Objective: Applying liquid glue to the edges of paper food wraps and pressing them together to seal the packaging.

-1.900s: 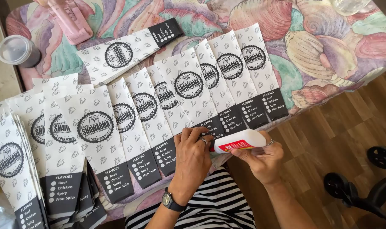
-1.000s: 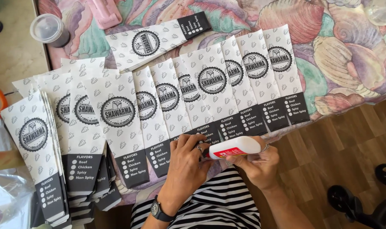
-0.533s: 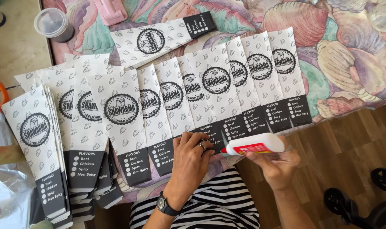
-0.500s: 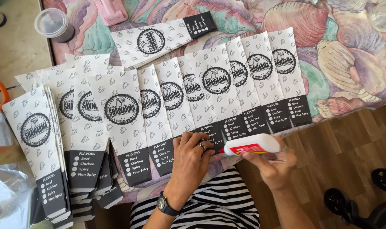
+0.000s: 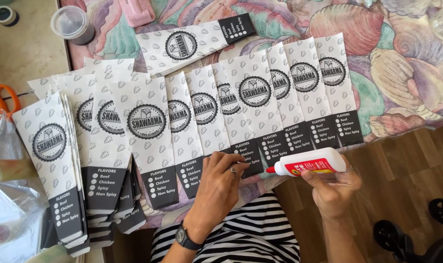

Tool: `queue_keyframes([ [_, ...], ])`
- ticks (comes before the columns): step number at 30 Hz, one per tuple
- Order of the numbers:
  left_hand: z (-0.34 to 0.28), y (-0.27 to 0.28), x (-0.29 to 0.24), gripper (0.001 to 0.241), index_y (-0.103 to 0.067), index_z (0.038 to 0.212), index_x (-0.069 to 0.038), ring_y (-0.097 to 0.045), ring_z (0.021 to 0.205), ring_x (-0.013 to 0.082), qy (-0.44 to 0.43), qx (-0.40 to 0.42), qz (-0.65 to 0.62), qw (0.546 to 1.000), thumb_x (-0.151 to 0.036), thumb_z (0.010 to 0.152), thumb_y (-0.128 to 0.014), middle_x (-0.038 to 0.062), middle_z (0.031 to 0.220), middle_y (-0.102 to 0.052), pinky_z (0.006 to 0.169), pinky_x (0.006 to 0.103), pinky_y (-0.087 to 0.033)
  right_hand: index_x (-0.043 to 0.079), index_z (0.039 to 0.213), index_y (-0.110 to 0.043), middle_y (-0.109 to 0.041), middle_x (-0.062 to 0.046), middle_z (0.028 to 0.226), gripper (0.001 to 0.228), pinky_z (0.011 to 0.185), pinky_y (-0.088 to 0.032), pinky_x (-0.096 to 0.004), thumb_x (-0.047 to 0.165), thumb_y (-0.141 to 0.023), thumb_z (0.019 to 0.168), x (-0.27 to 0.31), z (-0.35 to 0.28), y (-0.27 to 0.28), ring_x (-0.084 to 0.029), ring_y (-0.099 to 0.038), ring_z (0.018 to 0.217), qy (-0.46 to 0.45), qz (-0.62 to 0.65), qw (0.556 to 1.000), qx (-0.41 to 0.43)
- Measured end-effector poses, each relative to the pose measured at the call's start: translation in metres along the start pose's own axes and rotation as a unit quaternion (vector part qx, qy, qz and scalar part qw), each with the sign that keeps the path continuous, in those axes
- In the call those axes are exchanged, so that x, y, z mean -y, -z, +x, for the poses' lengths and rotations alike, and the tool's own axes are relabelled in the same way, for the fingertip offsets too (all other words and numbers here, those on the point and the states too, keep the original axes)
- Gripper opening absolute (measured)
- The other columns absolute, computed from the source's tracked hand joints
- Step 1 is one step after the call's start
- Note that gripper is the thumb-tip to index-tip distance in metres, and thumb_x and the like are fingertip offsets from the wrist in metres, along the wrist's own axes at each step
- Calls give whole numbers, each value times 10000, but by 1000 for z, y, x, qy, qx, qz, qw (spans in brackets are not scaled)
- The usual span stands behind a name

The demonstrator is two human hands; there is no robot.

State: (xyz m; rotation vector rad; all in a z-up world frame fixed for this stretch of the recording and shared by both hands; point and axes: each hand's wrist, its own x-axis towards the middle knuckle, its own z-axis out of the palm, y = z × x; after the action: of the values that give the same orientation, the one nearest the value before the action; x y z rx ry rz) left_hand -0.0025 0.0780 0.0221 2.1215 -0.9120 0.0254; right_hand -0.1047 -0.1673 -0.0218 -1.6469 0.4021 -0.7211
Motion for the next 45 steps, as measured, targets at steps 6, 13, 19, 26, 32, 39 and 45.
queue_keyframes([
  [6,-24,25,17,60,-730,921,-41,-504,913,271,45,-15,54,997,-79,930,-684,64,1068,-675,707,407,-376,-13,1039,-691,-740,-86,891,361,782,-680,-317,72,-866,735,3,-14,-33,-198,-731,818,10,13,997,76],
  [13,-37,26,18,309,-747,1072,-44,-543,1045,283,81,44,68,993,-152,790,-810,69,1226,-664,783,436,-387,7,938,-707,-757,-61,808,273,657,-626,-224,95,-869,736,29,-20,-69,-138,-723,730,14,-17,986,165],
  [19,-37,28,18,424,-712,1139,-74,-527,1105,290,76,63,72,993,-161,737,-816,76,1287,-643,826,445,-389,16,936,-710,-757,-52,766,296,544,-618,-209,111,-888,719,33,-29,-88,-133,-722,641,13,3,979,206],
  [26,-39,23,16,201,-754,1020,-56,-558,1057,269,86,7,56,995,-145,840,-745,44,1193,-674,777,429,-380,-1,933,-717,-767,-89,807,247,638,-665,-242,63,-856,739,24,-17,-54,-178,-760,702,33,-31,986,159],
  [32,-39,12,13,119,-754,941,-62,-547,1023,268,117,-33,57,991,-84,828,-724,21,1169,-690,778,432,-366,-8,980,-702,-762,-107,824,275,650,-697,-260,73,-846,760,27,-21,-60,-201,-771,709,38,5,989,144],
  [39,-41,13,16,219,-751,985,-51,-549,1010,264,89,-37,84,992,35,879,-579,45,1174,-691,751,416,-358,20,914,-702,-757,-54,795,285,601,-618,-207,108,-890,719,29,-35,-88,-133,-723,692,53,-21,983,176],
  [45,-44,13,16,307,-767,1018,5,-519,1020,298,77,-27,76,994,101,883,-508,67,1185,-675,752,422,-369,48,995,-739,-766,-59,869,239,726,-680,-270,92,-844,785,9,-24,-47,-198,-765,786,35,-19,993,114],
])
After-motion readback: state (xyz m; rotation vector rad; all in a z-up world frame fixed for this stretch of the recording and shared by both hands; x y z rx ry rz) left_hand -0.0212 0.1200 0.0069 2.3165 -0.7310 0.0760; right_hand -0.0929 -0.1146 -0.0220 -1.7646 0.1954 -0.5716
